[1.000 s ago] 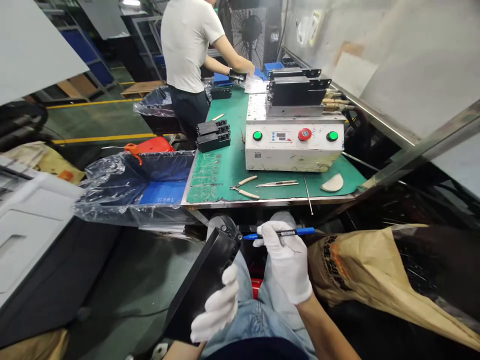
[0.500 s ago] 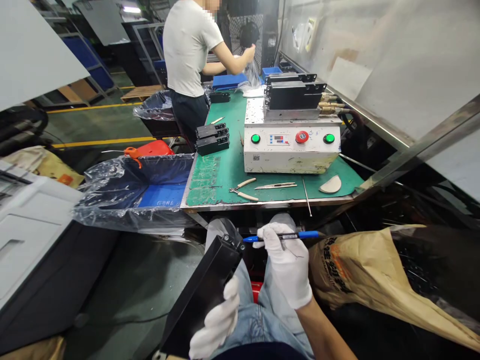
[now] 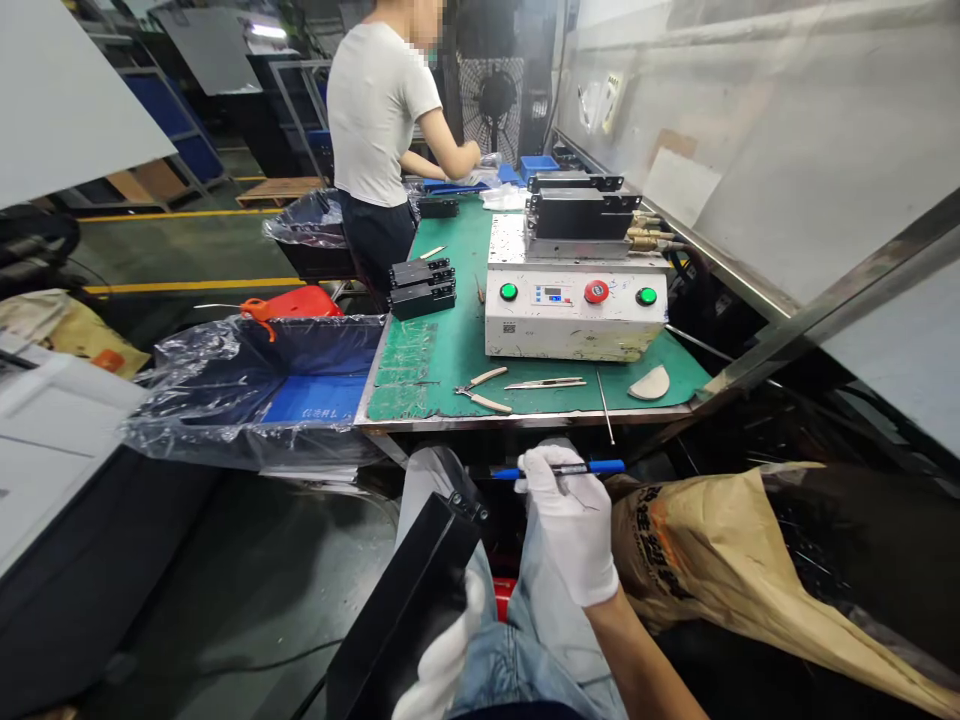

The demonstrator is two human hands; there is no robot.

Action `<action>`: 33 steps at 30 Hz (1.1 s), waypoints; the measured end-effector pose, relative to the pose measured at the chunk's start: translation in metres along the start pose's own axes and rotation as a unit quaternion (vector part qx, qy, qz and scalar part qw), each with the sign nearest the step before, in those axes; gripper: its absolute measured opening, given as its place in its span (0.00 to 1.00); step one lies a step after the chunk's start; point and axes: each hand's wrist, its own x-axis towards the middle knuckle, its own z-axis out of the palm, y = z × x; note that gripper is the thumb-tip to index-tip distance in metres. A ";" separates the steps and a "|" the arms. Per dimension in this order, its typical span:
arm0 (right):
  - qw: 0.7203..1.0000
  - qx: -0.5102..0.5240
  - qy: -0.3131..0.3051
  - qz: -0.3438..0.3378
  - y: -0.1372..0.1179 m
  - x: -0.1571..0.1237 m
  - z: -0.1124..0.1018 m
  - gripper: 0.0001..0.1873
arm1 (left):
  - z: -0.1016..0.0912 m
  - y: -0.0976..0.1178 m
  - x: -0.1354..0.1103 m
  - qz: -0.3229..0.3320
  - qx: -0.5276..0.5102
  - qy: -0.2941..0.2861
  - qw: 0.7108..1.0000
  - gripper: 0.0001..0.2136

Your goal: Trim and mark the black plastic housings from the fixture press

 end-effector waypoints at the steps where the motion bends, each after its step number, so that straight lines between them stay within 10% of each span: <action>1: 1.000 -0.003 0.008 0.002 0.002 0.000 -0.004 0.11 | 0.006 0.002 -0.005 -0.033 -0.032 -0.012 0.999 0.34; 5: 1.000 -0.013 0.028 0.001 0.009 -0.005 -0.015 0.09 | 0.020 0.002 -0.025 -0.021 -0.103 0.060 0.993 0.30; 8: 0.999 -0.031 -0.008 0.023 0.015 -0.012 -0.016 0.12 | 0.023 0.000 -0.028 0.031 0.077 0.185 0.979 0.25; 12: 0.995 -0.050 -0.072 0.055 0.021 -0.023 -0.009 0.18 | 0.028 0.004 -0.023 0.135 0.318 0.301 0.889 0.40; 33: 0.989 -0.138 -0.027 -0.035 0.027 -0.022 -0.010 0.15 | 0.050 0.019 -0.025 0.167 0.299 0.215 0.914 0.51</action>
